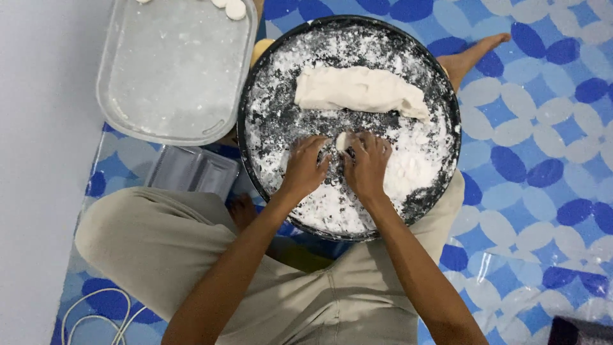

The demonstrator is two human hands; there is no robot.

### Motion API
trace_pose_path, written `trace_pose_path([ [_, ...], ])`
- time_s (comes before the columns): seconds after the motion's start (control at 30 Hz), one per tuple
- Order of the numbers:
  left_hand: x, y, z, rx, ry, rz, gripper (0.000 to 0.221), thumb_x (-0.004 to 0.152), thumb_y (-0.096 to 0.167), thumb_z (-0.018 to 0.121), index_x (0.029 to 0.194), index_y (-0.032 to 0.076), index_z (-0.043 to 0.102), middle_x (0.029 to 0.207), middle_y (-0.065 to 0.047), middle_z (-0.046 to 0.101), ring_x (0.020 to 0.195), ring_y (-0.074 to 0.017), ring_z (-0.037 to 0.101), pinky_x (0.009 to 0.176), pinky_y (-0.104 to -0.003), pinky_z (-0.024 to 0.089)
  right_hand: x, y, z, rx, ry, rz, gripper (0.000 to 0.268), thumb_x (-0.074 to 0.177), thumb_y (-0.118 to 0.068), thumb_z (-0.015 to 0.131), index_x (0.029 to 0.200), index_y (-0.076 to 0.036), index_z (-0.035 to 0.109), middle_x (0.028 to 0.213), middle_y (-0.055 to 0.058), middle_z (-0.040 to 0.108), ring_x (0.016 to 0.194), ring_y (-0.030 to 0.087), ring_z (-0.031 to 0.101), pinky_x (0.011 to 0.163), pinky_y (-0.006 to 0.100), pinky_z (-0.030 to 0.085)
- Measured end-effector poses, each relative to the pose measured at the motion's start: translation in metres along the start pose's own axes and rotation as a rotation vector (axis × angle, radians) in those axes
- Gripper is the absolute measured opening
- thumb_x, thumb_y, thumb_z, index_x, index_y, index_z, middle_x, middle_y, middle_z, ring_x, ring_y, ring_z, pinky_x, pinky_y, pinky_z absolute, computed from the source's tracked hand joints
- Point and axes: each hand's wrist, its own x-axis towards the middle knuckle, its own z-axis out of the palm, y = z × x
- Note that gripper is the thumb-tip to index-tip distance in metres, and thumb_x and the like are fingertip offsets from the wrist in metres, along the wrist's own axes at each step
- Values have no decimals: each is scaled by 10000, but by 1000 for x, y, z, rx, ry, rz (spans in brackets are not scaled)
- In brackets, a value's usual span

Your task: Pinching off small pieces of dough from a larger mass and rolling them into small balls by hand.

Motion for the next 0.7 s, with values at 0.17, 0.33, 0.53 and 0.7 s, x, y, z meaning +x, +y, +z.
trace_pose_path([
  [0.17, 3, 19, -6, -101, -4, -36, 428, 985, 76, 618, 1385, -64, 563, 1295, -263, 614, 1211, -443, 613, 1021, -570, 491, 6, -5, -1, 113, -50, 11, 386, 843, -70, 741, 1224, -104, 692, 1154, 127, 608, 1088, 373, 605, 1031, 580, 336],
  [0.33, 7, 12, 2, -112, -1, -36, 462, 950, 85, 689, 1365, -75, 566, 1277, -278, 617, 1184, -450, 634, 1003, -582, 505, 10, 4, -2, 411, -75, 44, 419, 860, -26, 730, 1250, -173, 694, 1072, 90, 629, 967, 374, 671, 918, 517, 467],
  [0.53, 14, -7, 7, -472, -67, -98, 386, 1008, 126, 670, 1342, -57, 603, 1164, -233, 684, 1092, -376, 700, 884, -458, 593, 10, -22, -36, 906, -30, 232, 481, 882, 73, 732, 1346, 14, 619, 1009, 155, 635, 892, 238, 706, 848, 386, 574],
  [0.7, 15, -7, -5, -718, -106, -170, 361, 970, 197, 745, 1205, -70, 689, 1059, -245, 726, 941, -281, 729, 833, -386, 618, 23, -60, -96, 816, -160, 58, 636, 870, -88, 783, 1448, -16, 528, 1369, 266, 530, 1309, 452, 514, 1120, 588, 416],
])
